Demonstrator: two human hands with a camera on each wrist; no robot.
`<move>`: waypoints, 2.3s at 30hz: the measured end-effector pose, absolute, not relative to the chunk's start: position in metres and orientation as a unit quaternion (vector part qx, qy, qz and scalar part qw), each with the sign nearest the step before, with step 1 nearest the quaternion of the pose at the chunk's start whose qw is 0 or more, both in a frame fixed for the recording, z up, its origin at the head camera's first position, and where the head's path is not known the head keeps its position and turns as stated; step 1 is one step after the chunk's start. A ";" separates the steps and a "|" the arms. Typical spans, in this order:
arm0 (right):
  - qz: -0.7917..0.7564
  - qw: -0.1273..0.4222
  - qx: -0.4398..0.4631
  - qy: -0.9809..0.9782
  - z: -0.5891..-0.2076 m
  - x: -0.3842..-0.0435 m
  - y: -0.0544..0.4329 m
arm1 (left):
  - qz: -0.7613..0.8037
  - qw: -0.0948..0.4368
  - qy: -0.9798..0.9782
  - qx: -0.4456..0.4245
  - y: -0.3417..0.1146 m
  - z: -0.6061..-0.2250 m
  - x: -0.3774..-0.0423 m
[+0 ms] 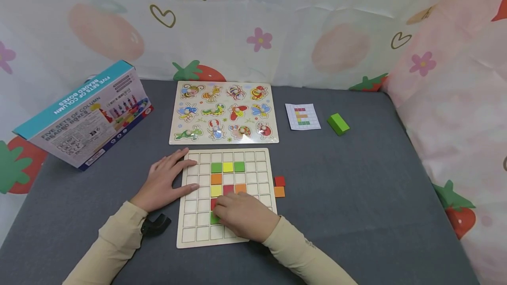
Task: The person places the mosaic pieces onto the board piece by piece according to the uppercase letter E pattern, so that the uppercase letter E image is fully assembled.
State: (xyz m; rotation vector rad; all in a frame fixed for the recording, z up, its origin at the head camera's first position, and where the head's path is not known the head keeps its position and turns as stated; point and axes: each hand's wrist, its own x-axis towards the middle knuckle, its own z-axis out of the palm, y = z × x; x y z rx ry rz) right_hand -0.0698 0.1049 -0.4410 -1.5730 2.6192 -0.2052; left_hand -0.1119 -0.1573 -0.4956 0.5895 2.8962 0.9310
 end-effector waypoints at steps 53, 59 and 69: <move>-0.090 -0.009 -0.308 0.947 -0.443 -0.095 0.218 | 0.306 0.027 0.933 0.190 -0.156 -0.497 -0.111; -0.089 -0.009 -0.306 0.948 -0.444 -0.095 0.220 | 0.304 0.029 0.933 0.189 -0.156 -0.496 -0.111; -0.100 0.001 -0.308 0.946 -0.444 -0.092 0.222 | 0.303 0.013 0.934 0.191 -0.156 -0.498 -0.110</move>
